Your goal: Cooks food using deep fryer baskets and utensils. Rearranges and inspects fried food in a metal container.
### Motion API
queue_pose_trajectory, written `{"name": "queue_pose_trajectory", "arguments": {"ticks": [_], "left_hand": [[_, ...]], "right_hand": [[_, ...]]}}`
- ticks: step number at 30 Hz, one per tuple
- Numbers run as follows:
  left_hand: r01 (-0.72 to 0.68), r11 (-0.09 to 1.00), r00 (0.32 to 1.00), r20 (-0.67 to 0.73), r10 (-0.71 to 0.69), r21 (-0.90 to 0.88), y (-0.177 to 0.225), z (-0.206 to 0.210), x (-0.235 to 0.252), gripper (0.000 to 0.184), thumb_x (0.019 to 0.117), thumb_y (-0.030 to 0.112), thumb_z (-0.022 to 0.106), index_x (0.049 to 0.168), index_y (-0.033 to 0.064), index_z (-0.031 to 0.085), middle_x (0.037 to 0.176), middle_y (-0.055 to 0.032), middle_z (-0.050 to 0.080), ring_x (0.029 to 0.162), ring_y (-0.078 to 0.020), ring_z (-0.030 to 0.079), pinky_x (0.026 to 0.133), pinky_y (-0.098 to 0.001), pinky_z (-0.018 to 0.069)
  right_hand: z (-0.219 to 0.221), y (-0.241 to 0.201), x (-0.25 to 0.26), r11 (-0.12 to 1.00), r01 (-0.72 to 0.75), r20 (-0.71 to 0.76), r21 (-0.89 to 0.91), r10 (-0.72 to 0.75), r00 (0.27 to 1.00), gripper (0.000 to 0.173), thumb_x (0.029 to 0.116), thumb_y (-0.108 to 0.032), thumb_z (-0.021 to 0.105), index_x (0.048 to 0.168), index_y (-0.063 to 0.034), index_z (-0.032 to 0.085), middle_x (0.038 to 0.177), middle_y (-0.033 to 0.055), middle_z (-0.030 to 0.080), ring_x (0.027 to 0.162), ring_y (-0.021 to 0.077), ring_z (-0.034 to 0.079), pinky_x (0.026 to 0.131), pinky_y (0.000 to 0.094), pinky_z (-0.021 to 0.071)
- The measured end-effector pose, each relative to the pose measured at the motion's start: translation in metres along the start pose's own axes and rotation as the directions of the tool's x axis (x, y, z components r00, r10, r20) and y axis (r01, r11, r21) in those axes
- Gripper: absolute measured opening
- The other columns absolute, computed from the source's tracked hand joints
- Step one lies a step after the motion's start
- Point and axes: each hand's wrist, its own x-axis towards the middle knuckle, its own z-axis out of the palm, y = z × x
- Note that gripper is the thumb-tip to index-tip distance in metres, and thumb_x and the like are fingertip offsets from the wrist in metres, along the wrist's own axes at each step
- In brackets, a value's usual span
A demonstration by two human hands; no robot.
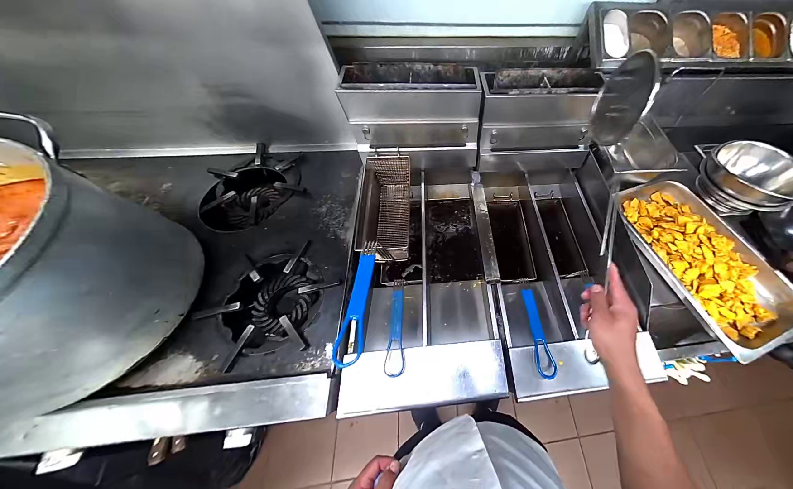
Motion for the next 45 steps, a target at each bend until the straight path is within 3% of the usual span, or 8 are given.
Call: {"name": "queue_pose_trajectory", "arguments": {"ticks": [5,13,18,22,25,29,36,45], "left_hand": [[0.031,0.999,0.999,-0.017,-0.032,-0.024,0.004,-0.006,0.000,0.017,0.1017,0.009,0.055,0.097,0.0011,0.070,0.077,-0.0029,0.070,0.070,-0.0084,0.066,0.067,-0.0285,0.0570],[0.019,0.997,1.000,0.007,-0.019,-0.078,-0.008,-0.020,0.005,0.018,0.1016,0.011,0.057,0.094,0.0014,0.070,0.074,-0.0068,0.068,0.066,-0.0125,0.064,0.062,-0.0298,0.0558],[-0.009,0.994,1.000,0.022,0.011,-0.112,-0.012,-0.025,0.007,0.018,0.1006,0.011,0.057,0.094,0.0003,0.070,0.075,-0.0079,0.068,0.066,-0.0127,0.064,0.062,-0.0285,0.0556],[-0.025,0.991,0.998,0.049,0.031,-0.129,-0.014,-0.029,0.008,0.019,0.1006,0.010,0.056,0.094,-0.0006,0.070,0.077,-0.0082,0.070,0.068,-0.0127,0.066,0.063,-0.0284,0.0568],[-0.032,0.991,0.998,0.053,0.039,-0.133,-0.016,-0.032,0.010,0.019,0.1009,0.010,0.055,0.095,-0.0008,0.070,0.078,-0.0085,0.070,0.069,-0.0128,0.066,0.065,-0.0288,0.0573],[-0.055,0.993,0.990,0.122,0.068,-0.103,-0.015,-0.037,0.014,0.019,0.1021,0.011,0.054,0.101,-0.0006,0.069,0.084,-0.0062,0.072,0.076,-0.0107,0.068,0.071,-0.0275,0.0586],[-0.096,0.990,0.954,0.275,0.120,-0.100,-0.032,-0.048,0.025,0.026,0.0996,0.009,0.053,0.122,-0.0014,0.062,0.111,-0.0126,0.072,0.101,-0.0197,0.069,0.090,-0.0352,0.0577],[-0.066,0.998,0.965,0.254,0.066,-0.010,-0.014,-0.039,0.026,0.019,0.0937,0.004,0.062,0.111,0.0020,0.069,0.099,-0.0093,0.074,0.088,-0.0174,0.071,0.079,-0.0328,0.0599]], "right_hand": [[0.060,0.009,-0.038,1.000,-0.004,0.242,-0.027,0.011,0.970,0.054,0.1089,-0.021,0.047,0.161,-0.0188,0.036,0.091,0.0095,0.068,0.058,0.0194,0.059,0.054,0.0388,0.0548],[0.128,-0.032,0.009,0.683,0.277,0.499,-0.676,0.149,0.853,0.057,0.1032,-0.020,0.048,0.160,-0.0208,0.040,0.126,0.0195,0.069,0.114,0.0405,0.067,0.095,0.0638,0.0518],[0.169,-0.028,0.045,0.519,0.411,0.597,-0.750,0.263,0.758,0.045,0.0876,-0.016,0.067,0.131,-0.0041,0.061,0.115,0.0230,0.069,0.107,0.0439,0.067,0.084,0.0671,0.0529],[0.149,-0.056,0.038,0.419,0.543,0.684,-0.728,0.392,0.615,0.048,0.0908,-0.013,0.066,0.136,0.0007,0.058,0.112,0.0232,0.067,0.102,0.0404,0.067,0.083,0.0630,0.0535],[0.094,-0.105,0.023,0.411,0.557,0.691,-0.722,0.467,0.552,0.039,0.0947,-0.012,0.060,0.134,-0.0092,0.061,0.081,0.0148,0.064,0.061,0.0270,0.061,0.055,0.0481,0.0515],[-0.002,-0.181,0.009,0.516,0.458,0.690,-0.724,0.533,0.490,0.046,0.1079,-0.016,0.047,0.153,-0.0234,0.050,0.074,0.0117,0.062,0.050,0.0210,0.055,0.049,0.0406,0.0510],[-0.134,-0.223,-0.030,0.668,0.382,0.726,-0.638,0.358,0.587,0.051,0.1083,-0.024,0.052,0.156,-0.0408,0.045,0.081,0.0040,0.070,0.050,0.0148,0.060,0.043,0.0364,0.0548],[-0.056,-0.111,-0.104,0.636,0.455,0.543,-0.623,-0.067,0.837,0.053,0.1042,-0.026,0.057,0.156,-0.0324,0.047,0.113,0.0063,0.071,0.086,0.0226,0.070,0.076,0.0531,0.0599]]}}
